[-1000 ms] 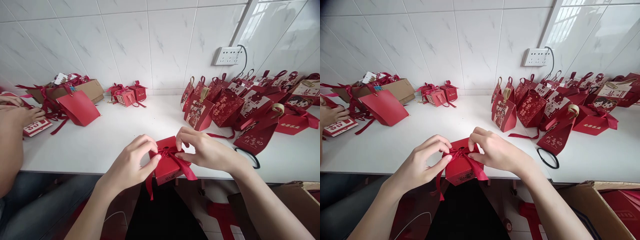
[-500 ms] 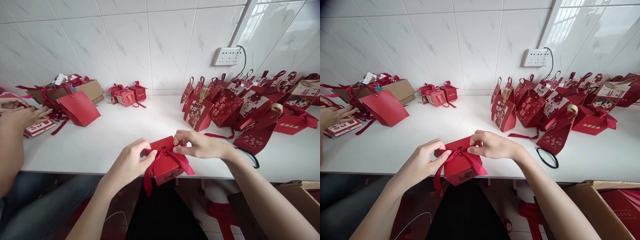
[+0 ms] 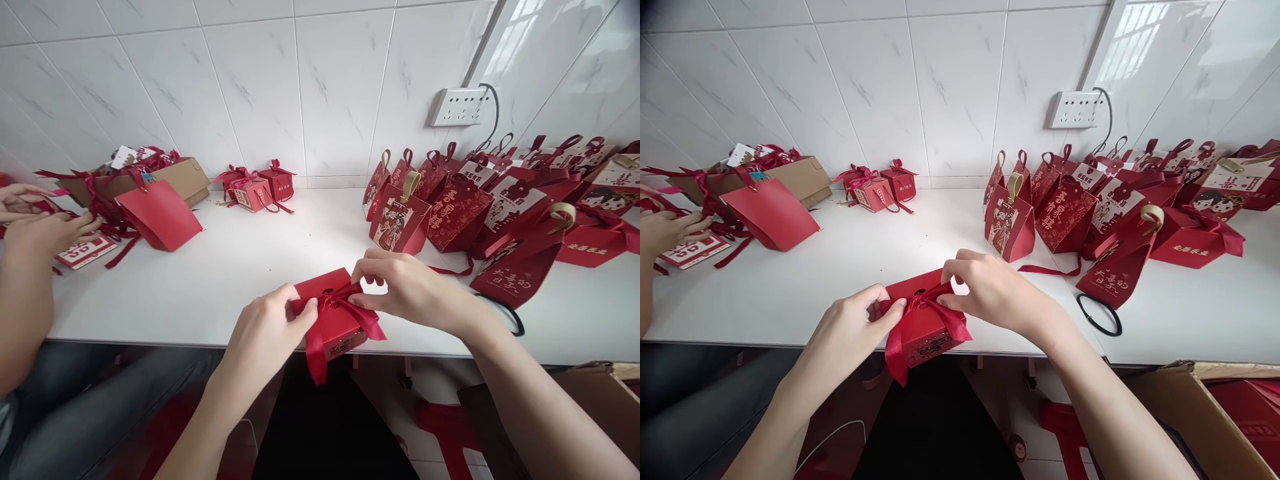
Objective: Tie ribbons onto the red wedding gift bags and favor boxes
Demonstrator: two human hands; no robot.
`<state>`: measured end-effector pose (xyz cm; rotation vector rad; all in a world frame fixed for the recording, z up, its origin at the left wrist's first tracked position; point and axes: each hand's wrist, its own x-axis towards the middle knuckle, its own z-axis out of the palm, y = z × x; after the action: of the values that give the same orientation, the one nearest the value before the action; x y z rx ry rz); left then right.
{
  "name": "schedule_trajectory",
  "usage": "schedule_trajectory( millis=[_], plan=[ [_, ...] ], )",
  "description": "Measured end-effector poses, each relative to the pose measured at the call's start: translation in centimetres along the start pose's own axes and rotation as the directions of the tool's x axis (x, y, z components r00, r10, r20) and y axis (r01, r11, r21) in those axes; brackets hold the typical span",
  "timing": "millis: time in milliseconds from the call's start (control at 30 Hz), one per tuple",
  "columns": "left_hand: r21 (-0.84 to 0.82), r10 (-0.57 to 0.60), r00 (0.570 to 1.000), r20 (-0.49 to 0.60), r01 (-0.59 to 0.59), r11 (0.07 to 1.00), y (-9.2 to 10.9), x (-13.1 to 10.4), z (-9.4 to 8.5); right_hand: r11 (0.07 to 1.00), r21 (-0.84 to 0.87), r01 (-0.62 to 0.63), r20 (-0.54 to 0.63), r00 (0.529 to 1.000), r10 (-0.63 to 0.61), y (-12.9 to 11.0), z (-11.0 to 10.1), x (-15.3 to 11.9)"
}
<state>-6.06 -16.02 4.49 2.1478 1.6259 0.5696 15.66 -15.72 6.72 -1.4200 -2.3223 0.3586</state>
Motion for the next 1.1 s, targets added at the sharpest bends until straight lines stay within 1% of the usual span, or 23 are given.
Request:
schedule_trajectory(
  millis=[100, 200, 300, 367, 433, 500, 567, 667, 833, 967, 1033, 1100],
  plan=[
    [-0.113, 0.019, 1.0, 0.01, -0.018, 0.993, -0.3, -0.1, -0.1, 0.989, 0.146, 0.017, -0.028, 1.0, -0.013, 0.4, 0.1, -0.2],
    [-0.13, 0.059, 0.998, -0.031, -0.062, 0.99, -0.6, -0.1, 0.0, 0.94, 0.34, -0.034, -0.03, 0.998, 0.047, 0.9, 1.0, 0.0],
    [-0.175, 0.056, 0.996, -0.073, -0.068, 0.982, -0.8, -0.1, 0.2, 0.827, 0.557, -0.071, -0.065, 0.99, 0.129, 1.1, 2.2, 0.3],
    [-0.266, 0.005, 0.998, -0.059, -0.021, 0.964, -0.8, 0.0, 0.4, 0.731, 0.678, -0.074, -0.076, 0.983, 0.17, 1.2, 2.9, 0.6],
    [-0.373, -0.058, 0.998, -0.019, 0.047, 0.927, -0.9, 0.2, 0.6, 0.651, 0.753, -0.101, -0.043, 0.978, 0.202, 1.2, 3.4, 0.8],
    [-0.463, -0.095, 0.995, -0.021, 0.075, 0.883, -1.1, 0.4, 0.8, 0.577, 0.804, -0.142, 0.003, 0.972, 0.236, 1.2, 3.7, 0.9],
    [-0.551, -0.109, 0.993, -0.04, 0.069, 0.832, -1.4, 0.6, 1.1, 0.498, 0.85, -0.173, 0.037, 0.962, 0.271, 1.2, 3.9, 0.9],
    [-0.69, -0.113, 0.993, -0.031, 0.061, 0.721, -2.0, 0.9, 1.8, 0.386, 0.903, -0.188, 0.073, 0.954, 0.292, 1.3, 4.2, 0.6],
    [-0.855, -0.168, 0.984, -0.067, 0.03, 0.518, -1.8, 0.9, 3.4, 0.233, 0.963, -0.138, 0.065, 0.953, 0.295, 1.4, 5.2, 0.4],
    [-0.93, -0.222, 0.971, -0.089, -0.001, 0.368, -1.2, 0.8, 4.5, 0.133, 0.988, -0.079, 0.029, 0.94, 0.339, 1.4, 6.1, 0.3],
    [-0.948, -0.251, 0.962, -0.105, -0.021, 0.317, -1.1, 0.8, 5.0, 0.094, 0.995, -0.041, 0.004, 0.931, 0.364, 1.3, 6.5, 0.3],
    [-0.949, -0.282, 0.95, -0.134, -0.041, 0.312, -1.1, 0.8, 5.4, 0.043, 0.999, -0.002, -0.015, 0.923, 0.385, 1.2, 6.8, 0.2]
  ],
)
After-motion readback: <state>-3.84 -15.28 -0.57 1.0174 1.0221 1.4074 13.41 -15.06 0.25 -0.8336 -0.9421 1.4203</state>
